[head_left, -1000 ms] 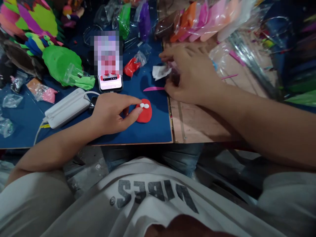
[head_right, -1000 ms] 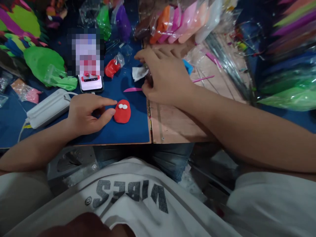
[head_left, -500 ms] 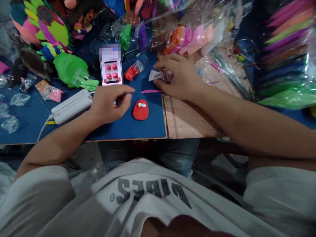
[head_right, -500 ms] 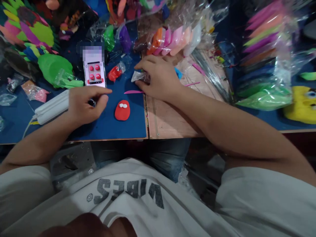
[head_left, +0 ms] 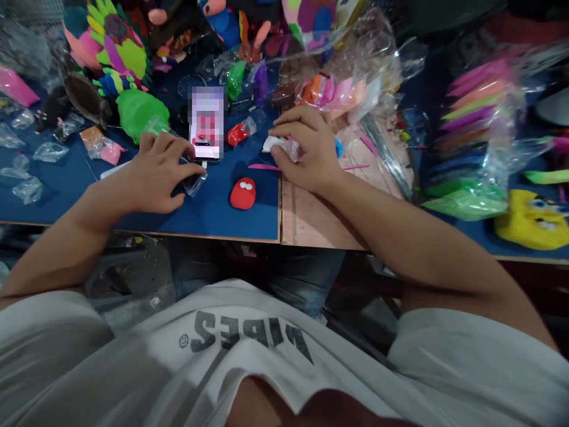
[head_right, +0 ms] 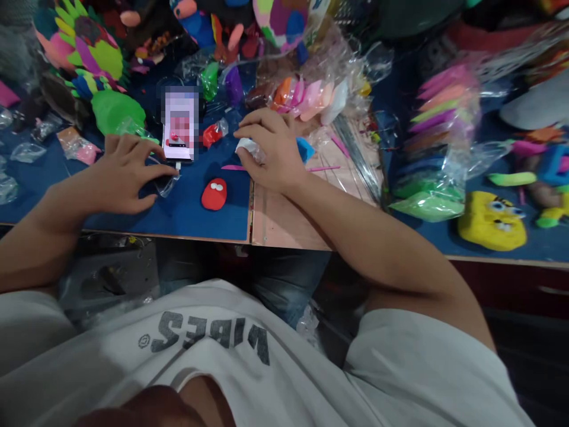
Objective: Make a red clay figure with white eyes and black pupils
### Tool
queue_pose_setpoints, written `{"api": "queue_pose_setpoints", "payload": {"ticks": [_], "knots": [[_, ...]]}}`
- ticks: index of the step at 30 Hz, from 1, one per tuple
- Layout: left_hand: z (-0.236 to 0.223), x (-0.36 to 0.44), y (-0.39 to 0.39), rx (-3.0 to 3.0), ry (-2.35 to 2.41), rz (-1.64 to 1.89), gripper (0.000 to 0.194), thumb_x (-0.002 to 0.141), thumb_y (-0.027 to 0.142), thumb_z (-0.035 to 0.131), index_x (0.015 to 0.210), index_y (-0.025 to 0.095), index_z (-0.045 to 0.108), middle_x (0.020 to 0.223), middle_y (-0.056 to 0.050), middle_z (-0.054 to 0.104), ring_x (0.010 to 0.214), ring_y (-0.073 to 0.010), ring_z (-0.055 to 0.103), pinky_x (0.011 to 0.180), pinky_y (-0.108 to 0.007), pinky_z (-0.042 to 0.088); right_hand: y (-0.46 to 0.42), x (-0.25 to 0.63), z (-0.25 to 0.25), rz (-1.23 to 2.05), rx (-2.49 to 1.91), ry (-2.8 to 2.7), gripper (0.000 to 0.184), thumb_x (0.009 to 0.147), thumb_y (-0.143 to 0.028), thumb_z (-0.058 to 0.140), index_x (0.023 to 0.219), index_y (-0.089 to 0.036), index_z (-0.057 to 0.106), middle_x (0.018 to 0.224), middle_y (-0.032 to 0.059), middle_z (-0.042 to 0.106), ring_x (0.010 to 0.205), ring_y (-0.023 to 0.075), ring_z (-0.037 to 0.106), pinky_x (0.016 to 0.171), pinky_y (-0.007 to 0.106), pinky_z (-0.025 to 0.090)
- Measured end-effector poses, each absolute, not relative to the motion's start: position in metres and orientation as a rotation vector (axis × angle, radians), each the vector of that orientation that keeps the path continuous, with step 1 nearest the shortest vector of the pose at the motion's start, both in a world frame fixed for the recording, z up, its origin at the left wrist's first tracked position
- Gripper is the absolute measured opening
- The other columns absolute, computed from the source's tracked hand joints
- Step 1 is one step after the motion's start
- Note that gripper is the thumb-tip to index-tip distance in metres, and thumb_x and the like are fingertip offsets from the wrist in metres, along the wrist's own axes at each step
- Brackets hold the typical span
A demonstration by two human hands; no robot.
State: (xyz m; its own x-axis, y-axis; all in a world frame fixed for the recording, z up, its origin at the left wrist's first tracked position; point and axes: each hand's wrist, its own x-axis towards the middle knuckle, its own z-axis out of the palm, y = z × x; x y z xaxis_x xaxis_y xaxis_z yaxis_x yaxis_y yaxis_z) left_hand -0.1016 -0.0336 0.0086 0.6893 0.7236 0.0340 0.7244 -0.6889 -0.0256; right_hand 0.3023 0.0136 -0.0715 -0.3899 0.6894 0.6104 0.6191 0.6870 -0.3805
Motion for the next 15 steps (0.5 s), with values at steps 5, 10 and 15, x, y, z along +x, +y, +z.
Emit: {"api": "queue_pose_setpoints", "payload": {"ticks": [5, 10, 15], "knots": [[-0.012, -0.102, -0.018, -2.906, -1.352, -0.213, 0.037, 0.093, 0.046, 0.081, 0.123, 0.025, 0.084, 0.165, -0.012, 0.074, 0.156, -0.0449, 0.048, 0.135, -0.073, 0.029, 0.007, 0.295, -0.067, 0.105, -0.923, -2.095, 0.029, 0.117, -0.051, 0.059, 0.133, -0.040, 0.082, 0.146, 0.0094, 0.086, 0.138, 0.0376, 0.077, 0.119, 0.075, 0.056], [-0.016, -0.094, -0.004, -3.009, -1.184, -0.546, 0.039, 0.094, 0.058, 0.085, 0.116, 0.027, 0.082, 0.143, -0.006, 0.086, 0.134, -0.0340, 0.066, 0.128, -0.064, 0.041, 0.010, 0.292, -0.074, 0.120, -0.815, -2.012, 0.029, 0.112, -0.062, 0.072, 0.129, -0.042, 0.084, 0.140, 0.0070, 0.088, 0.132, 0.0388, 0.077, 0.118, 0.073, 0.057], [-0.009, -0.074, -0.019, -3.018, -1.387, -0.920, 0.042, 0.109, 0.068, 0.071, 0.115, 0.027, 0.082, 0.103, -0.004, 0.089, 0.085, -0.0206, 0.069, 0.080, -0.043, 0.055, 0.008, 0.287, -0.078, 0.026, -0.740, -2.021, 0.021, 0.110, -0.048, 0.073, 0.125, -0.037, 0.084, 0.130, 0.0099, 0.089, 0.120, 0.0386, 0.081, 0.113, 0.071, 0.059]]}}
